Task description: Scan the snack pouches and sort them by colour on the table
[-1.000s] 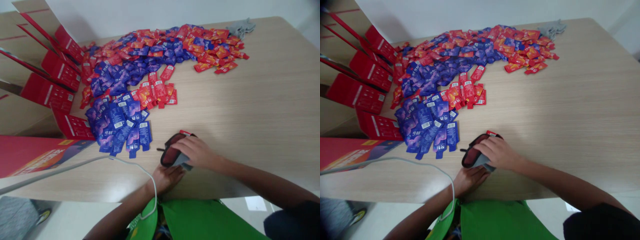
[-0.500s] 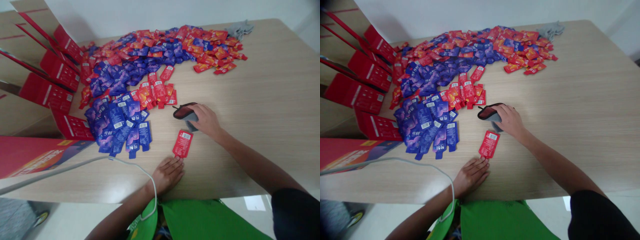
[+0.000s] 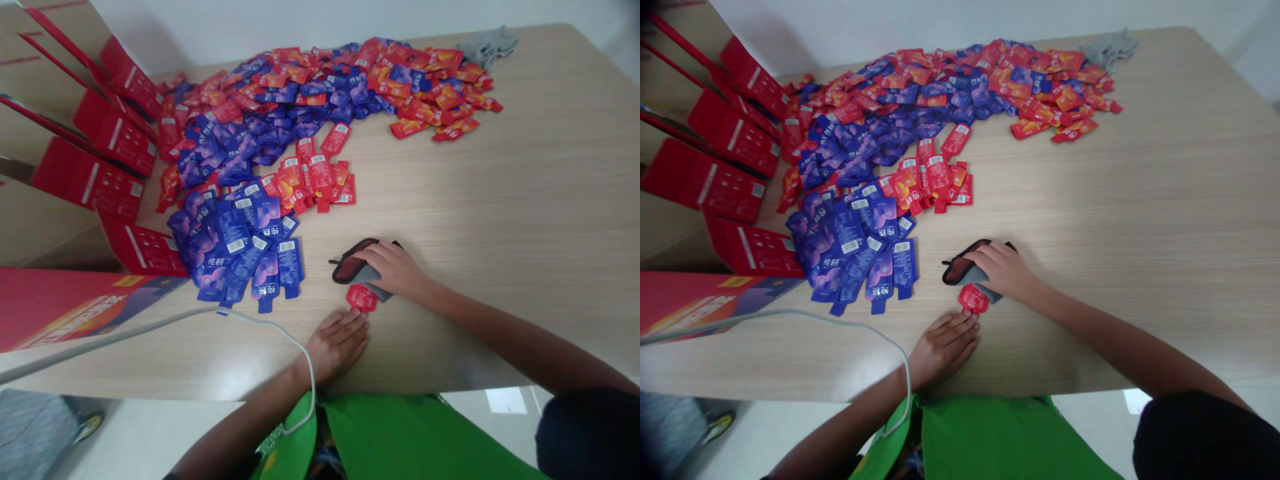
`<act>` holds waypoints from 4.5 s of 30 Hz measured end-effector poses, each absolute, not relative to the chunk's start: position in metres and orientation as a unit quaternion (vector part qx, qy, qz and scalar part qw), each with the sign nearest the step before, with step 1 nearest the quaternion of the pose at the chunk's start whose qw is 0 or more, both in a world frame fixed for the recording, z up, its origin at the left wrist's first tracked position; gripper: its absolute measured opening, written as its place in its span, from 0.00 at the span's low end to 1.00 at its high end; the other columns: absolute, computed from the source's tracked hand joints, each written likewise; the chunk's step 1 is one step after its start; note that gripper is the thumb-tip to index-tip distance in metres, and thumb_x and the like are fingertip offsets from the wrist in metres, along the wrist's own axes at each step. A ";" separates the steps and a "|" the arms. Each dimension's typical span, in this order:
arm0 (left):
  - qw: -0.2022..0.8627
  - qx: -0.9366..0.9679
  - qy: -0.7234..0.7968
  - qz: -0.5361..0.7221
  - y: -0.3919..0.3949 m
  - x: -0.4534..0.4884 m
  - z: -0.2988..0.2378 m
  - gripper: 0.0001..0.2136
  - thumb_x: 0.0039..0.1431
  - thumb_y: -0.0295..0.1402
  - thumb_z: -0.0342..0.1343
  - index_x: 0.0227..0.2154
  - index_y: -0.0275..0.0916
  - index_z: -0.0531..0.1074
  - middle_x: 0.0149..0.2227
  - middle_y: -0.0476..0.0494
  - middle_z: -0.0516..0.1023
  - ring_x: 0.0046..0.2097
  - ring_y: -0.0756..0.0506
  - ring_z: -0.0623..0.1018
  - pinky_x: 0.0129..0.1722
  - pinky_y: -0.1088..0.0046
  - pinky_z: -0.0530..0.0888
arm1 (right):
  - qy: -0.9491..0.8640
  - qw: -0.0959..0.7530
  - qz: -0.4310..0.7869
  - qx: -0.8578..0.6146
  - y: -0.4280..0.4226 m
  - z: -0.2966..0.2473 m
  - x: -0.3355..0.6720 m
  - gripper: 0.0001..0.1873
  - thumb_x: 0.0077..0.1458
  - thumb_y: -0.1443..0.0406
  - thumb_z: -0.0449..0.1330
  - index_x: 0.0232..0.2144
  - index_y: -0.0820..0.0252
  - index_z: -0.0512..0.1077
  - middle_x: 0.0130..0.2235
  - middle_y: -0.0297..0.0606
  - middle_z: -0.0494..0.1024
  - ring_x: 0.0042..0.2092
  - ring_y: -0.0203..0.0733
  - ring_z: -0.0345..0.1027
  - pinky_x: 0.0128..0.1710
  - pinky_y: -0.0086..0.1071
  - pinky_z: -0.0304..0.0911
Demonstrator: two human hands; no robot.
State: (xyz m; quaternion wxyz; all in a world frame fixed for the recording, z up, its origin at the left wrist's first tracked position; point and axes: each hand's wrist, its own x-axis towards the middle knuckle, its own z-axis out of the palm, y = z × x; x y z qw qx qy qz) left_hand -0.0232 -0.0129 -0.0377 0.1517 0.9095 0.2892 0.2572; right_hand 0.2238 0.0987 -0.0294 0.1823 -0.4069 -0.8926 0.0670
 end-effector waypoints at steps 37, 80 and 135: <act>0.110 0.851 0.503 0.106 0.019 0.017 -0.015 0.37 0.63 0.60 0.59 0.63 0.35 0.66 0.51 0.35 0.77 0.49 0.36 0.75 0.49 0.56 0.74 | -0.652 0.361 0.140 -0.652 0.080 -0.041 0.310 0.24 0.58 0.51 0.63 0.54 0.53 0.74 0.51 0.43 0.82 0.52 0.55 0.77 0.54 0.48 0.71; 0.160 0.701 0.615 0.324 0.255 -0.053 -0.007 0.26 0.63 0.37 0.65 0.62 0.39 0.70 0.56 0.34 0.78 0.59 0.34 0.76 0.61 0.53 0.71 | -0.571 0.378 0.258 -0.681 0.080 -0.037 0.317 0.28 0.54 0.45 0.62 0.52 0.51 0.76 0.51 0.43 0.84 0.53 0.64 0.78 0.55 0.60 0.71; -0.049 0.897 0.425 0.113 0.412 0.241 -0.007 0.25 0.73 0.37 0.49 0.67 0.28 0.62 0.72 0.26 0.60 0.73 0.35 0.60 0.69 0.54 0.62 | -0.654 0.440 0.282 -0.547 0.094 -0.046 0.316 0.24 0.46 0.56 0.67 0.49 0.33 0.78 0.45 0.35 0.86 0.45 0.61 0.82 0.43 0.53 0.79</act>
